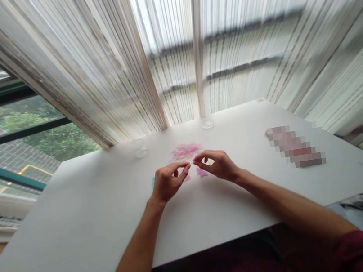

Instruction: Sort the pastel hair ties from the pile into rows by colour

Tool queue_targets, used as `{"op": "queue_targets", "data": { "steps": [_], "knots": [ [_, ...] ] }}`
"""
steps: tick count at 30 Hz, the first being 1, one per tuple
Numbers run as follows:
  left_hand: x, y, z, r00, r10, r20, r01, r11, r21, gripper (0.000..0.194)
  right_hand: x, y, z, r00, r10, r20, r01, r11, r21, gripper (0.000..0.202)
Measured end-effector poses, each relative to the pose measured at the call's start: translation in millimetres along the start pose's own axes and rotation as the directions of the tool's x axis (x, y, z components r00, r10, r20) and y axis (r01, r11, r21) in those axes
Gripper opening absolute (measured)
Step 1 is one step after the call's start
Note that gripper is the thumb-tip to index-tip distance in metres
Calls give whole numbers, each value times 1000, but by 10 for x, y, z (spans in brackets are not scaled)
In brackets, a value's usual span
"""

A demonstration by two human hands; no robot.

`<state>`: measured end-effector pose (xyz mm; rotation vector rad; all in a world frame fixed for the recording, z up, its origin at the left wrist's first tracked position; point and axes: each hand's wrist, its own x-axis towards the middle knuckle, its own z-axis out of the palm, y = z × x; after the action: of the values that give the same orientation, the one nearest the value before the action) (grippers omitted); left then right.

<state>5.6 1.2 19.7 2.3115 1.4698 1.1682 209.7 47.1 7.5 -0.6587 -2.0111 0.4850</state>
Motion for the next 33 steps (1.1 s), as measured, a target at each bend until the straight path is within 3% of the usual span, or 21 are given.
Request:
{"op": "queue_targets", "data": {
  "steps": [9, 13, 19, 27, 33],
  "knots": [
    [39, -2, -83, 976, -184, -120, 180, 983, -46, 25, -2, -19, -31, 1000, -9, -16, 10, 999, 42, 10],
    [31, 21, -17, 975, -222, -21, 212, 950, -228, 26, -7, -33, -29, 1000, -21, 5, 21, 999, 41, 11],
    [45, 73, 85, 919, -388, 68, 365, 774, -518, 31, -4, -28, -26, 994, -107, -1, 107, 993, 41, 12],
    [66, 83, 71, 890, -440, 124, 425, 697, -577, 33, -4, -32, -23, 991, -134, 0, 134, 989, 58, 11],
    [83, 42, -19, 897, -418, 140, 426, 741, -519, 33, -19, -20, 17, 997, -79, 16, 79, 997, 10, 10]
  ]
}}
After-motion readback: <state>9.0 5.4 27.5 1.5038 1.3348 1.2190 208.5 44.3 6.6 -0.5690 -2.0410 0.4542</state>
